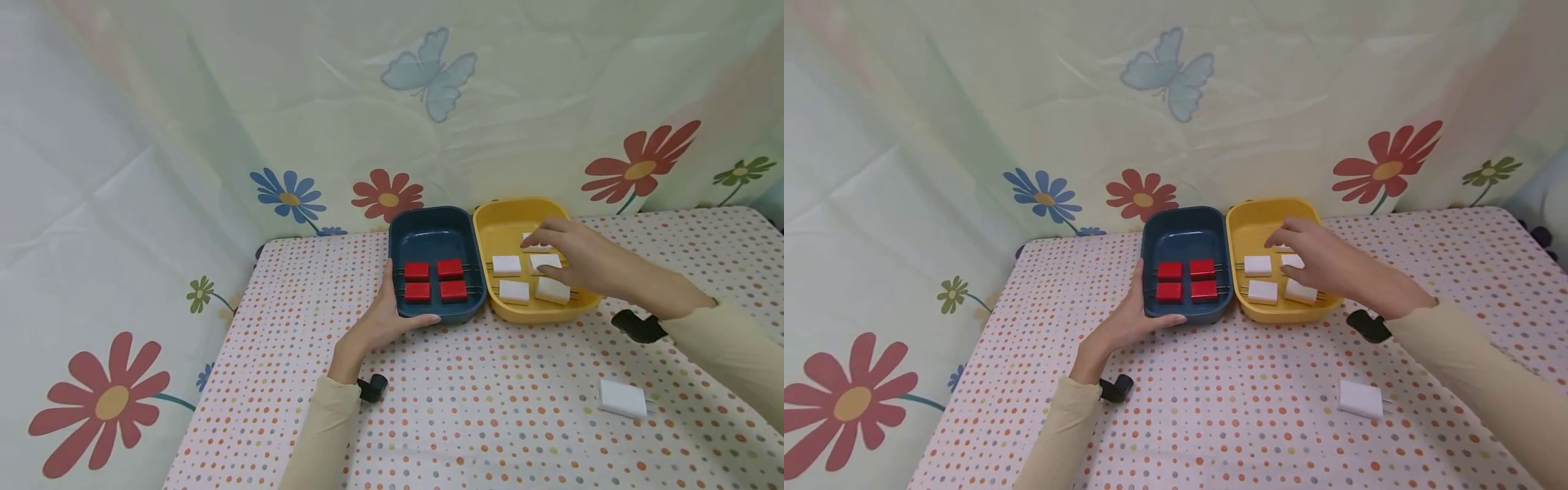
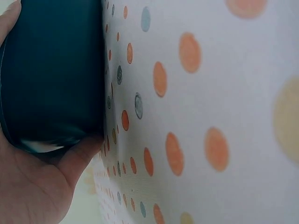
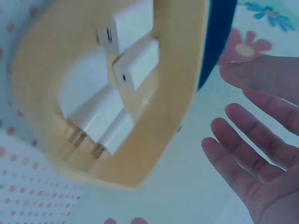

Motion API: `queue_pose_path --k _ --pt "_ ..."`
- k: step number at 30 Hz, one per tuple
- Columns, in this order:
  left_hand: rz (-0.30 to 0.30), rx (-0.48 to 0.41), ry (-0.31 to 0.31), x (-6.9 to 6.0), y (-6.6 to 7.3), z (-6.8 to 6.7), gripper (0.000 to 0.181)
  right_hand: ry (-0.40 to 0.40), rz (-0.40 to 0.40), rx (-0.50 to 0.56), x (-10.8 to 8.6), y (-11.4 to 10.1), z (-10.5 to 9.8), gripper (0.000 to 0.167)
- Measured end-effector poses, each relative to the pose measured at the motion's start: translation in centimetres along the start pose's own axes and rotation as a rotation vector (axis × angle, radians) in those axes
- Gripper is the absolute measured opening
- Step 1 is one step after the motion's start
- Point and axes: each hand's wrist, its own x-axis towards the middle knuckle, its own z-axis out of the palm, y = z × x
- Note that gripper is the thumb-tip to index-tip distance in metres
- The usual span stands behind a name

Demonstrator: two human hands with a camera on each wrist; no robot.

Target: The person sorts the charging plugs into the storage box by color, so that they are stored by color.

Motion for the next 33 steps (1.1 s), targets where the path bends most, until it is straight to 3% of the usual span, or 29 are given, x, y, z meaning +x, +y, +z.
queue_pose_path --k 9,15,24,33 --pt "0.002 0.015 0.007 -0.1 -0.4 -0.3 0.133 0.068 -0.004 0.042 -7.2 -1.4 1.5 0.046" --pt "0.017 -0.003 0.005 -0.1 -0.3 -0.4 0.132 -0.024 0.038 0.12 -10.7 -1.6 3.5 0.044" --pt "0.023 0.004 -0.006 -0.1 -0.3 -0.2 0.133 -0.175 0.171 0.166 -13.8 -1.1 6.5 0.046" --pt "0.024 -0.004 -0.007 0.0 -0.2 0.1 0.134 -0.258 0.192 0.124 -14.8 -0.1 7.7 0.05"
